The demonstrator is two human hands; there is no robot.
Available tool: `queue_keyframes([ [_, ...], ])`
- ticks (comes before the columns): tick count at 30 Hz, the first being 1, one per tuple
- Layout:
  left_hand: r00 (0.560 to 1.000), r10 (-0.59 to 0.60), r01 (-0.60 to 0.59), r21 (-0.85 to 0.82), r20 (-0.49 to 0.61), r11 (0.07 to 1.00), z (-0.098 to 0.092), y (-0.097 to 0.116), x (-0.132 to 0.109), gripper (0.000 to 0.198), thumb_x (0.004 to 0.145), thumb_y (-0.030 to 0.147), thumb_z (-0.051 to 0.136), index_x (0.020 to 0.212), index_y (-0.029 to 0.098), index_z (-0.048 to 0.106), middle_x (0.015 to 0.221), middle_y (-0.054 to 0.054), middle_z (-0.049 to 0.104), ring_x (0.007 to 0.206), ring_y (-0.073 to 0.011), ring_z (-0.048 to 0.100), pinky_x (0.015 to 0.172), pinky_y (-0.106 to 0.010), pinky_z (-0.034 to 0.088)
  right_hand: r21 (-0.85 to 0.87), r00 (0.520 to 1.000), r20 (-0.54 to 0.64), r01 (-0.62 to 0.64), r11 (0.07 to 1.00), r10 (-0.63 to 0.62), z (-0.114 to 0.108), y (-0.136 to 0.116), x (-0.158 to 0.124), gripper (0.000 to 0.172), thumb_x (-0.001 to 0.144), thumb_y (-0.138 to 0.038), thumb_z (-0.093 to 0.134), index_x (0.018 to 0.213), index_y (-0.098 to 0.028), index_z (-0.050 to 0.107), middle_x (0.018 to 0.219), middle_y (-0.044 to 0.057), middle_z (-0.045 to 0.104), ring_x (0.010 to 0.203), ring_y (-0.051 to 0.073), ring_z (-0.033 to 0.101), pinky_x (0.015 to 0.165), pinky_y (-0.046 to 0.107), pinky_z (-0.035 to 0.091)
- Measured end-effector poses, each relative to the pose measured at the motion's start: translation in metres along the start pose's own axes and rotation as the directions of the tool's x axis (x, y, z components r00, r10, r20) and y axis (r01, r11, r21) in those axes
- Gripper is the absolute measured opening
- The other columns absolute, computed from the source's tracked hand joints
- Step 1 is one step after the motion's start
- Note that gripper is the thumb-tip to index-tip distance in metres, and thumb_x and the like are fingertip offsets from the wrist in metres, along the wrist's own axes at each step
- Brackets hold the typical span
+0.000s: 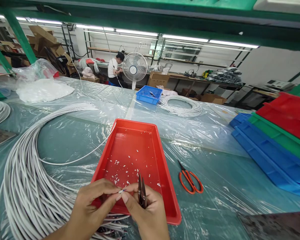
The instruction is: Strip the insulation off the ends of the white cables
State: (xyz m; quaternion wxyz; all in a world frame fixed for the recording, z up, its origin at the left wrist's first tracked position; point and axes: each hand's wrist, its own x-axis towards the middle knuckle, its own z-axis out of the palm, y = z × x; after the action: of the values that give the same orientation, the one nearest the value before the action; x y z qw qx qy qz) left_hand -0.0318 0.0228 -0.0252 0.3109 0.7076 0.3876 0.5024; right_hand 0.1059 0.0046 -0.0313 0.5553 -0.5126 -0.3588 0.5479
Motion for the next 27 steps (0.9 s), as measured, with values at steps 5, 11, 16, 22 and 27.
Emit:
queue_keyframes([
  [5, 0.999, -0.014, 0.014, -0.024, 0.029, 1.000, -0.0004, 0.0014, 0.0001, 0.011, 0.079, 0.012, 0.058, 0.074, 0.013, 0.068, 0.060, -0.004, 0.066, 0.053, -0.0121, 0.058, 0.051, -0.019, 0.044, 0.054, 0.999, 0.032, -0.043, 0.998, 0.042, 0.0008, -0.0035, -0.0007, 0.026, 0.062, -0.038, 0.075, 0.067, -0.014, 0.066, 0.045, -0.009, 0.030, 0.041, 0.003, 0.018, 0.039, 0.018, 0.013],
  [11, 0.996, -0.020, 0.022, -0.023, 0.087, 0.999, -0.0005, -0.0021, -0.0014, 0.014, 0.081, 0.013, 0.055, 0.077, 0.015, 0.068, 0.063, -0.005, 0.066, 0.057, -0.0132, 0.058, 0.054, -0.021, 0.044, 0.173, 0.976, 0.155, -0.178, 0.969, 0.152, -0.0057, -0.0001, 0.0057, 0.023, 0.063, -0.034, 0.076, 0.068, -0.015, 0.064, 0.040, -0.012, 0.026, 0.036, 0.001, 0.016, 0.036, 0.017, 0.015],
  [16, 0.988, -0.060, 0.059, 0.010, 0.144, 0.998, -0.0012, -0.0015, -0.0022, 0.016, 0.084, 0.015, 0.052, 0.079, 0.015, 0.067, 0.064, -0.004, 0.065, 0.058, -0.0128, 0.057, 0.055, -0.021, 0.042, 0.247, 0.962, 0.202, -0.229, 0.942, 0.181, -0.0058, 0.0023, 0.0071, 0.020, 0.065, -0.031, 0.075, 0.067, -0.016, 0.061, 0.040, -0.013, 0.024, 0.036, 0.001, 0.014, 0.035, 0.015, 0.014],
  [22, 0.981, -0.113, 0.115, 0.001, 0.157, 0.993, -0.0024, 0.0003, -0.0005, 0.018, 0.085, 0.018, 0.050, 0.080, 0.017, 0.067, 0.064, -0.002, 0.063, 0.057, -0.0121, 0.054, 0.054, -0.020, 0.040, 0.250, 0.960, 0.194, -0.247, 0.936, 0.201, -0.0059, 0.0025, 0.0081, 0.022, 0.064, -0.032, 0.076, 0.069, -0.015, 0.062, 0.040, -0.013, 0.024, 0.036, 0.001, 0.014, 0.034, 0.015, 0.014],
  [27, 0.986, -0.108, 0.108, 0.013, 0.130, 0.994, -0.0022, -0.0002, 0.0002, 0.017, 0.085, 0.018, 0.051, 0.078, 0.016, 0.067, 0.061, -0.002, 0.061, 0.056, -0.0121, 0.053, 0.053, -0.020, 0.039, 0.161, 0.975, 0.135, -0.197, 0.967, 0.176, -0.0032, -0.0015, 0.0050, 0.027, 0.061, -0.038, 0.077, 0.071, -0.015, 0.068, 0.039, -0.012, 0.025, 0.035, 0.001, 0.015, 0.034, 0.016, 0.013],
])
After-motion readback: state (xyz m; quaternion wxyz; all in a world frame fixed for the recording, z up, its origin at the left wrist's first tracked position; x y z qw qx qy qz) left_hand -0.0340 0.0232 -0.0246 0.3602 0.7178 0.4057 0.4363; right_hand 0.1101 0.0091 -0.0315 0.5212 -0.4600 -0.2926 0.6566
